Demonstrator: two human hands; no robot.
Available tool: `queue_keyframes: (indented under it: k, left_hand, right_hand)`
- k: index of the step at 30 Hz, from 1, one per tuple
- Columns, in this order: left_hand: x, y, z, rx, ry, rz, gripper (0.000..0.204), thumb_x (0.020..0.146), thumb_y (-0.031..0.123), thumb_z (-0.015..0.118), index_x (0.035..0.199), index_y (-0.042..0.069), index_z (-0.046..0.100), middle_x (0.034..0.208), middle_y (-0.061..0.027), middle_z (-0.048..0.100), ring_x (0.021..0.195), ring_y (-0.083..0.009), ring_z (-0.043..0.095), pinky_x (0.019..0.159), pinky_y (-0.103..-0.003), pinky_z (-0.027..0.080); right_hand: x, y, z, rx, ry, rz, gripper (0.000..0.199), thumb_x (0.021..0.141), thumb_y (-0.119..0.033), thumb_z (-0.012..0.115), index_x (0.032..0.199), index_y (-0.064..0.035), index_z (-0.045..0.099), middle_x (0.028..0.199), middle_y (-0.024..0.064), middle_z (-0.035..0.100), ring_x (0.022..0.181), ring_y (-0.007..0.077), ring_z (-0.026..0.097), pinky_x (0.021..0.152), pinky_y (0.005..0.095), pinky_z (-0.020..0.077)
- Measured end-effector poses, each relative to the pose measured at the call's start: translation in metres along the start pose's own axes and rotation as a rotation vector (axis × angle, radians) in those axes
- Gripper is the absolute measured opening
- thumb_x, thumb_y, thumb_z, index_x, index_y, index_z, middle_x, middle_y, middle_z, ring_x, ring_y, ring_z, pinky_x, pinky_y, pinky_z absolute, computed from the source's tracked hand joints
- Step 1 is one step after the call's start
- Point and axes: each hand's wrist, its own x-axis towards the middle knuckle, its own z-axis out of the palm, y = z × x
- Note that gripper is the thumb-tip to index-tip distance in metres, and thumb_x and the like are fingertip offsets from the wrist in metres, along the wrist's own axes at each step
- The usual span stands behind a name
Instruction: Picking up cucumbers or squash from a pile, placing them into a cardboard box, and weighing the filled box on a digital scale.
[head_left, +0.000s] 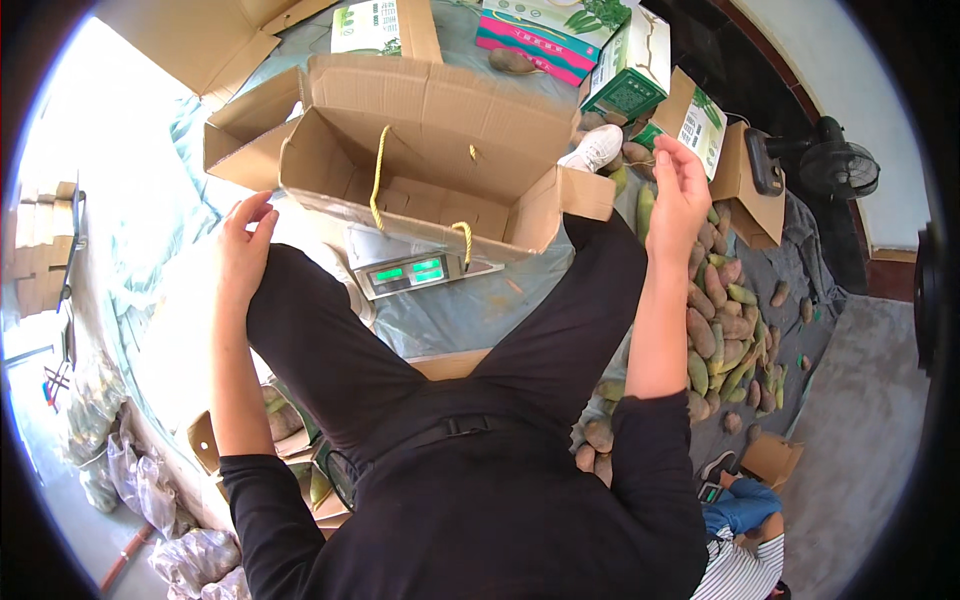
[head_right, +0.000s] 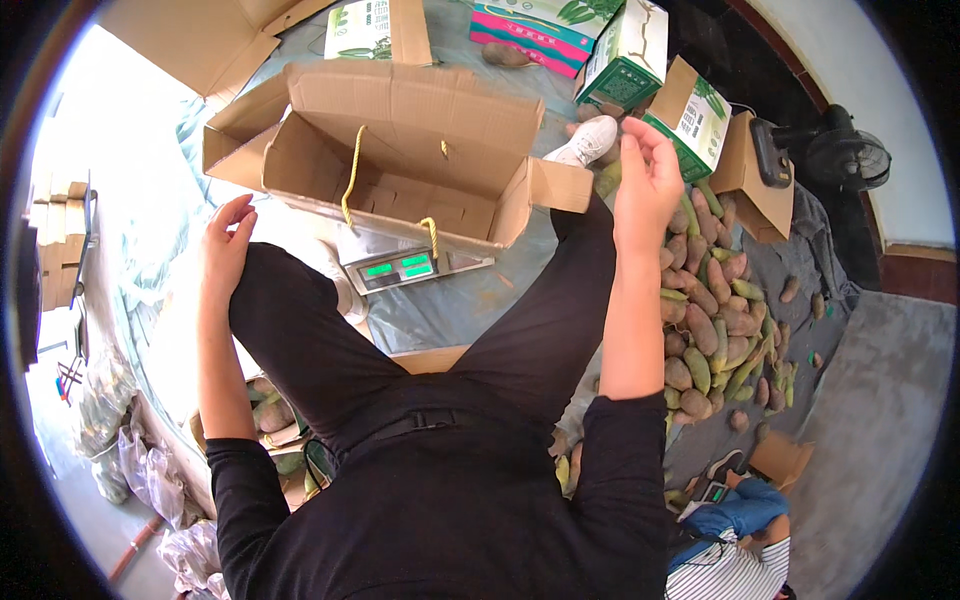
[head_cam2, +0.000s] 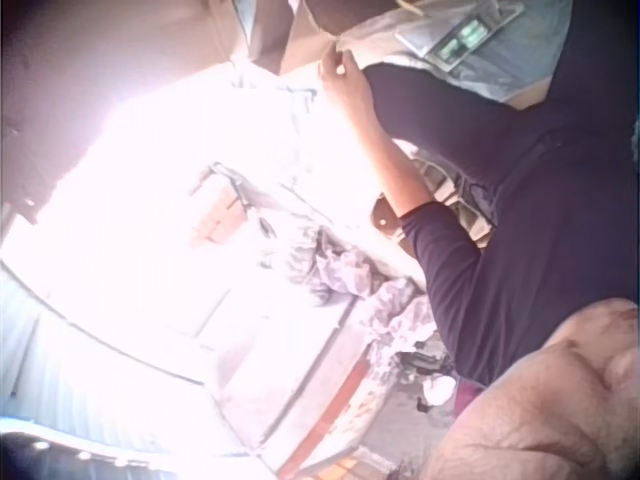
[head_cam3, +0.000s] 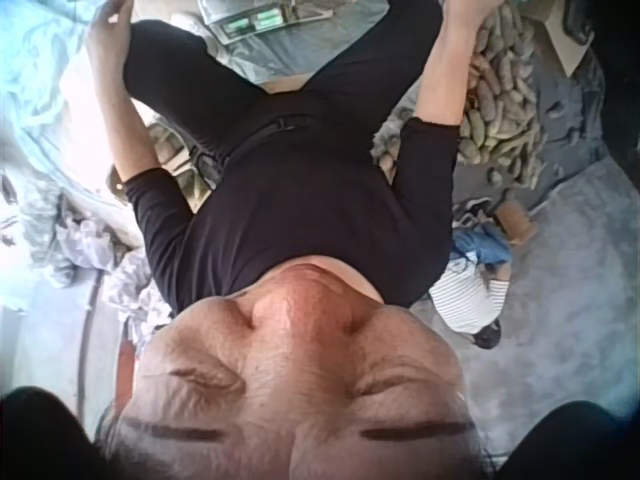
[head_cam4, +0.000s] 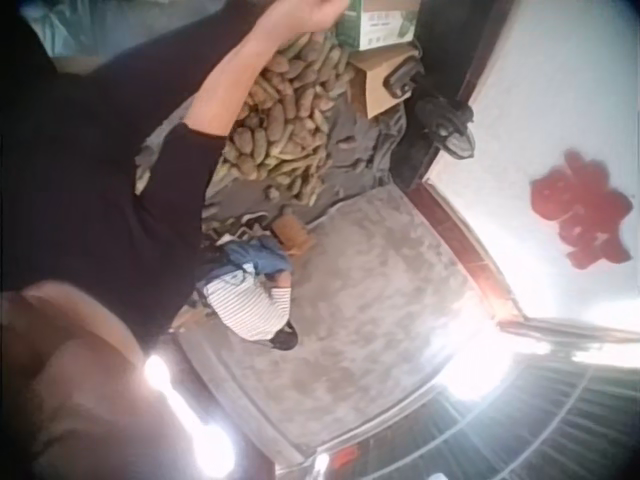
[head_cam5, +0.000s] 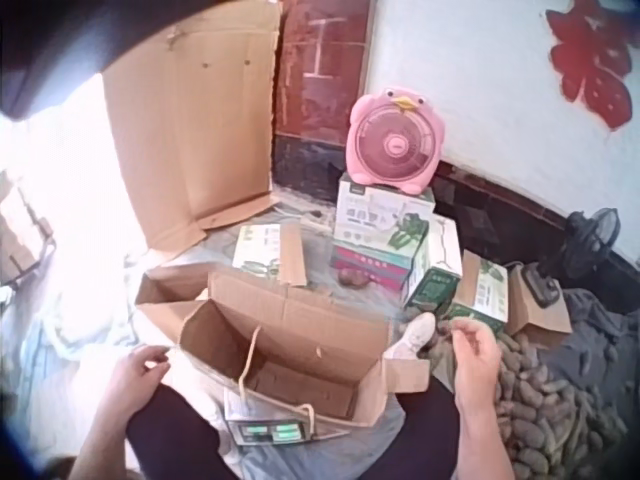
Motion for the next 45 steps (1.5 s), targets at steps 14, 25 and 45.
queue_keyframes:
  k: [14,25,45]
  left_hand:
    - [0.007,0.013,0.012,0.040,-0.024,0.053,0.028,0.086,0.012,0.060,0.113,0.005,0.063,0.100,-0.0092,0.065,0.093,-0.0186,0.064,0.073,-0.030,0.049]
    - [0.009,0.016,0.013,0.055,-0.031,0.063,0.029,0.086,0.013,0.061,0.113,0.004,0.063,0.100,-0.0102,0.066,0.093,-0.0193,0.064,0.073,-0.030,0.050]
    - [0.019,-0.002,0.017,0.069,-0.096,0.093,0.030,0.091,0.013,0.058,0.118,0.001,0.060,0.104,-0.0135,0.067,0.098,-0.0200,0.063,0.081,-0.031,0.051]
  right_hand:
    - [-0.118,0.009,0.086,-0.705,-0.920,-0.252,0.048,0.079,-0.020,0.069,0.124,-0.0120,0.054,0.104,0.0094,0.063,0.101,0.0265,0.058,0.085,0.0399,0.0434]
    - [-0.090,0.008,0.118,-0.351,-0.462,-0.291,0.029,0.078,-0.014,0.065,0.106,-0.0093,0.064,0.110,0.0089,0.063,0.101,0.0307,0.057,0.083,0.0418,0.0476]
    - [-0.115,0.029,0.126,-0.990,-0.923,-0.236,0.021,0.075,-0.027,0.068,0.091,-0.0138,0.066,0.088,0.0058,0.066,0.089,0.0241,0.062,0.073,0.0433,0.0410]
